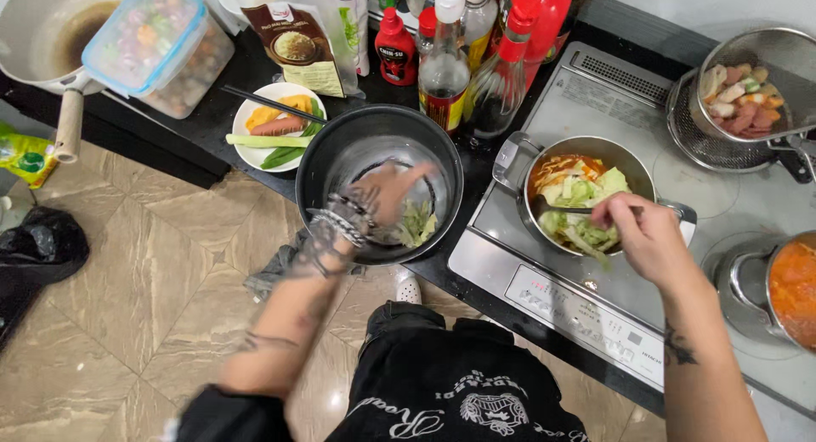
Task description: The person tears cabbage leaves into smaller pieces by hand in a bowl at the sink, rinses them under running water, and then transfers the cabbage into a pot on the stove containing a red sauce. They stir the cabbage into the sauce using a spoon.
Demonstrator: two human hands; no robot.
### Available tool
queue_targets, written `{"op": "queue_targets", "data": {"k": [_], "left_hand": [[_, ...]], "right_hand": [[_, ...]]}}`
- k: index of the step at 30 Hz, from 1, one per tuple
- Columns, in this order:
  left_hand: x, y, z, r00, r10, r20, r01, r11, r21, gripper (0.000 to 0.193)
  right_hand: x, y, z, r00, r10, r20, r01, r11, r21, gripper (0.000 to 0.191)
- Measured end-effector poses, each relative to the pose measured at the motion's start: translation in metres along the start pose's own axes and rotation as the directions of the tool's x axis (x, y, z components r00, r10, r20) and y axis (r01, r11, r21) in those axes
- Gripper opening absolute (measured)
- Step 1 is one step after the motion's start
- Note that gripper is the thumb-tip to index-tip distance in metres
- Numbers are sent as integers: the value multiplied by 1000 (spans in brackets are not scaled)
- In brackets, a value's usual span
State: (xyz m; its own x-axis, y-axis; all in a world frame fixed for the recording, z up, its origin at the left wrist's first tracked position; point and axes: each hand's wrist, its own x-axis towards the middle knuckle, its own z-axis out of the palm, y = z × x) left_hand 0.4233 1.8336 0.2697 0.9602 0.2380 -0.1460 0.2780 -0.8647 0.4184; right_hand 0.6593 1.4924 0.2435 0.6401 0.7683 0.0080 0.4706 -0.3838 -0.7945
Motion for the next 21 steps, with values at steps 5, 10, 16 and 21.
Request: {"op": "queue_targets", "data": {"k": [5,10,16,21], "left_hand": [[13,-27,39,815,-96,572,-43,973,225,65],[18,-31,82,790,-31,612,-235,908,348,73],[26,-42,115,734,-17,679,-176,961,214,49],[27,-53,142,709,54,703,-291,930,223,37]], "right_hand": [[-15,-5,-17,983,151,-108,-139,984,109,48],[-33,-11,-5,870,211,-445,-80,952,295,54],[-27,-14,30,875,149,-461,-46,972,228,32],[-20,-27,58,938,181,-295,-133,975,175,28]]}}
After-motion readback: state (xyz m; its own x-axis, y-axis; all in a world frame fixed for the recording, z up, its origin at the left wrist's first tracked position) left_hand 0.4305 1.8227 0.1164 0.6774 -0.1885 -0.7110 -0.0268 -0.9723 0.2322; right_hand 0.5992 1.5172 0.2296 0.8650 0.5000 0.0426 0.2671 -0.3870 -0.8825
